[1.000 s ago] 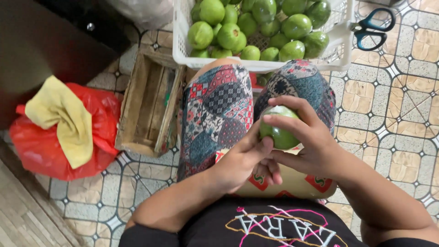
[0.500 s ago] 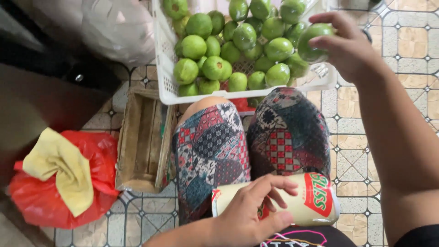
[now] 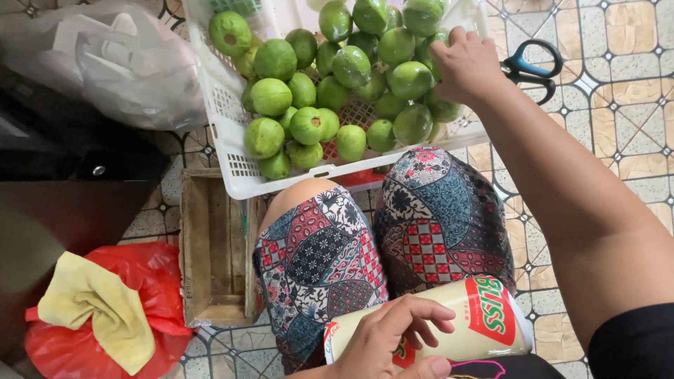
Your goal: The person sits on the floor and wraps individual green fruits in plastic wrap. They pull wrap from a roll, encase each fruit, and use scissors to cut the wrap before placing the wrapped fruit into a white basket.
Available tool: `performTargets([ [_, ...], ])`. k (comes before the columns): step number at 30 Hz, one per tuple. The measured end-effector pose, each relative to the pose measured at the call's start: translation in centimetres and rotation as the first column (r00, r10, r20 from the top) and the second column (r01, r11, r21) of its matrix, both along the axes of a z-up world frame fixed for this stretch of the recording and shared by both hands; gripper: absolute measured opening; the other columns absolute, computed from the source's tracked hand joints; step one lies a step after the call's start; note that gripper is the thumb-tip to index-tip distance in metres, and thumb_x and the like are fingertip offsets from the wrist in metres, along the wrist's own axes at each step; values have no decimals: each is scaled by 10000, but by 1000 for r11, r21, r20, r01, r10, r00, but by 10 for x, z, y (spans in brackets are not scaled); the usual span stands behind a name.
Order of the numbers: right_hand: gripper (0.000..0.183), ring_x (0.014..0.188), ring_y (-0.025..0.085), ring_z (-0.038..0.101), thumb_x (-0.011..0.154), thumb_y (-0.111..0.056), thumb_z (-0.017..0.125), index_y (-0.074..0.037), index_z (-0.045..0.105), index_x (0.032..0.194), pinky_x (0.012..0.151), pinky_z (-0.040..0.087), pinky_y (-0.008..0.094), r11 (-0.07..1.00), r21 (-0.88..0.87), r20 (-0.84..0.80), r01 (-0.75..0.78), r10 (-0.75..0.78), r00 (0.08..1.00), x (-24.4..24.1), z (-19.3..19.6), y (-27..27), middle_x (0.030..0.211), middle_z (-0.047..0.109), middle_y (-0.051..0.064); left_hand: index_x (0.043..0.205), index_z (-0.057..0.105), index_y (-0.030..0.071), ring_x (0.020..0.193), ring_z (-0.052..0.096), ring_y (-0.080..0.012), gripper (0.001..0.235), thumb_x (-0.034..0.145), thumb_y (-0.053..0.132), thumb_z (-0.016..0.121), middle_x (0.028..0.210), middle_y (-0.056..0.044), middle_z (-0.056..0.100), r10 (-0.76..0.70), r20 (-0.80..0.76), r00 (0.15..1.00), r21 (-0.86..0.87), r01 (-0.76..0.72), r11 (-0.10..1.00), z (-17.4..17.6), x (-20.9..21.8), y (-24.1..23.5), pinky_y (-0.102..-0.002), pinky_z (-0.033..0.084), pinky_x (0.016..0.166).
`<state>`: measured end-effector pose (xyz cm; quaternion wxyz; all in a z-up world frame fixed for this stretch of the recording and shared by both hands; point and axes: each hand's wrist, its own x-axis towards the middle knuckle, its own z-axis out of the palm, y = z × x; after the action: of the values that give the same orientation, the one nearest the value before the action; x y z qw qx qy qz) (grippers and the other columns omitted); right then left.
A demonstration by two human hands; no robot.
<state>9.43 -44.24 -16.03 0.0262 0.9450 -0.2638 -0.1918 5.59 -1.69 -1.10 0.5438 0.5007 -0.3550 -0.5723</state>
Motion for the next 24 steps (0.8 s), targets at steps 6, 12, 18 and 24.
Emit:
performTargets([
  [6,671,1322,470,401,733,-90,584,-141,586,1402,957,353,684,998,-47,102,-41,46,994,21,19,21,1438,476,305,1314,561,135,917,628,-149,405,979,352,628,1183,-52,670,-31,3,1000,-21,31,999,2,6,-2,-280,521,789],
  [12,534,1238,284,574,899,-72,607,-155,595,1426,996,446,524,872,456,4,-176,196,981,65,29,80,1337,678,71,1342,540,153,934,627,-148,387,1001,309,636,1203,-49,662,-41,-7,999,-54,41,998,-1,7,1,-279,519,817],
  [18,509,1130,209,451,756,-429,854,-192,696,1178,845,406,370,885,352,-500,-304,453,739,93,-48,90,1014,700,-6,1340,543,161,952,627,-154,366,1010,271,657,1219,-56,653,-21,-26,999,-44,20,999,6,12,4,-275,521,805],
  [24,561,1165,187,413,777,-478,858,-196,669,1224,917,411,354,858,388,-509,-337,504,697,82,-60,96,1161,670,-26,1341,539,189,981,625,-138,353,1020,263,665,1239,-47,642,-44,-29,999,-63,42,997,-2,13,8,-254,519,785],
])
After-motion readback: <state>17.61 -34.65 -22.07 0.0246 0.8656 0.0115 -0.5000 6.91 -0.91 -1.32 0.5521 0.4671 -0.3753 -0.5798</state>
